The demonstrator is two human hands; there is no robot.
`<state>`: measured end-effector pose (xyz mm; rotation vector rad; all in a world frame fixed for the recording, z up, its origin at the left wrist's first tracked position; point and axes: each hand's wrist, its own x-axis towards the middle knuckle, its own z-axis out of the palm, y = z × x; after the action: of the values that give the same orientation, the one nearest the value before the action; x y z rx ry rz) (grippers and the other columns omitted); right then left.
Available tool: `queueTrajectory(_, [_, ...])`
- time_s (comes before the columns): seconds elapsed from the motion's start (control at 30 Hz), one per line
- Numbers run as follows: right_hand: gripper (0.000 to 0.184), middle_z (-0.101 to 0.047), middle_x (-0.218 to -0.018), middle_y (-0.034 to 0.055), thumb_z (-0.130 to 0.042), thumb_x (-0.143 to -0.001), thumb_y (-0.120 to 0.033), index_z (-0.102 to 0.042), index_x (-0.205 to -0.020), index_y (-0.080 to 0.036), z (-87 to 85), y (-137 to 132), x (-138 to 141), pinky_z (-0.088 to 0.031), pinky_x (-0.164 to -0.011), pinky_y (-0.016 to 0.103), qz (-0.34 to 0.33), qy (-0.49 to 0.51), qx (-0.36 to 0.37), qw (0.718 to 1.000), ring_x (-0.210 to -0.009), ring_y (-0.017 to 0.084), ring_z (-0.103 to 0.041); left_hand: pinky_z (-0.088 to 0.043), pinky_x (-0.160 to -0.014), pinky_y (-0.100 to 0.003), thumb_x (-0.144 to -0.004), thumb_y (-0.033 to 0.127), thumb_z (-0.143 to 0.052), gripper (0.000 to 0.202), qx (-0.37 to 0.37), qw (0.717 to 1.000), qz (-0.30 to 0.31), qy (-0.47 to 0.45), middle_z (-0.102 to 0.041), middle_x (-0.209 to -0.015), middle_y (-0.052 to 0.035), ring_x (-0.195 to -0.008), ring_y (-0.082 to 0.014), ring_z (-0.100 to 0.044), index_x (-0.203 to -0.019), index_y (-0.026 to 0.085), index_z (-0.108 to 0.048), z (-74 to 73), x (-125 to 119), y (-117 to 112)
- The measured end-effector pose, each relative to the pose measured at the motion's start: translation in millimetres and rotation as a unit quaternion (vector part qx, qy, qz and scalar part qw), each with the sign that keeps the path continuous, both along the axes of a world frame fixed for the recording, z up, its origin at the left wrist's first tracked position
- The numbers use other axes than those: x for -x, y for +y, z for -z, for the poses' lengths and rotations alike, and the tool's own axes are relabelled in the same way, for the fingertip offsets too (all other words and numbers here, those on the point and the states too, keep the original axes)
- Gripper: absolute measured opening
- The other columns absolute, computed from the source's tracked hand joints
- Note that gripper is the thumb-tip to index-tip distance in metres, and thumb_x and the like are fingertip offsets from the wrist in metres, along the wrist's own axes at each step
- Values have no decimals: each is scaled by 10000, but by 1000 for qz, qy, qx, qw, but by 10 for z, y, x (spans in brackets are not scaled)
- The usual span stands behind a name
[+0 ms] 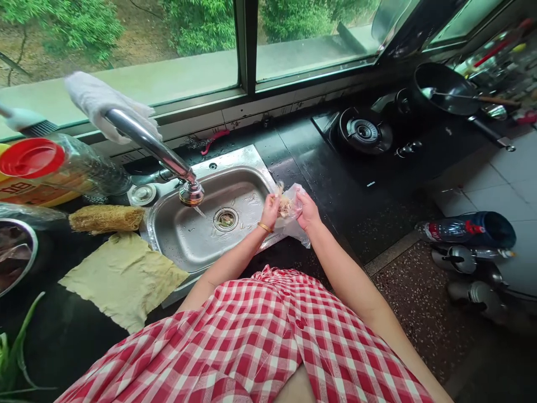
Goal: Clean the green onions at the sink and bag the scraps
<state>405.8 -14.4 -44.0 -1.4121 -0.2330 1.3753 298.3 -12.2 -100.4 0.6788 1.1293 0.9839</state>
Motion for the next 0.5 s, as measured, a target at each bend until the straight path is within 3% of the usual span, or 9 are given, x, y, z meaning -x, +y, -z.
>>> queueTrajectory(0.1, [271,-665,-722,-28,-741,-605,-202,-689,-871,-213,-83,-37,-176,-486,-522,219,-14,-39,25,999,-606,108,-570,-470,-899,-325,-863,142,-493,89,-106,971,180,116,-568,-807,-8,-833,-161,-565,-895,208,-544,199,-166,-130])
queueTrajectory(0.2, [302,-612,-616,-36,-761,-587,-223,-715,-884,-196,-196,-103,-281,-381,-401,199,-86,-38,36,995,-493,82,-473,-426,-960,-412,-774,122,-574,115,-166,933,279,156,-546,-718,-40,-828,-229,-571,-700,208,-553,199,-259,-132])
queueTrajectory(0.3, [347,-675,-737,-15,-788,-574,-243,-714,-911,-205,-307,-174,-361,-440,-465,205,-87,-38,0,995,-571,94,-542,-392,-993,-474,-692,116,-653,106,-178,923,293,177,-536,-659,-53,-850,-288,-596,-678,186,-576,54,-387,-31])
queueTrajectory(0.4, [361,-708,-855,-3,-796,-586,-259,-702,-932,-219,-348,-252,-510,-521,-615,244,-54,-48,-51,996,-712,131,-622,-387,-1016,-457,-722,164,-646,162,-216,919,294,146,-652,-885,-122,-984,-309,-603,-884,157,-640,-117,-511,75])
queueTrajectory(0.5, [329,-695,-770,-9,-788,-588,-251,-699,-901,-202,-265,-348,-676,-507,-557,243,-46,-58,-17,997,-634,126,-608,-360,-1051,-449,-761,189,-613,195,-226,917,294,147,-669,-1063,-148,-1086,-311,-577,-949,155,-651,-226,-574,85])
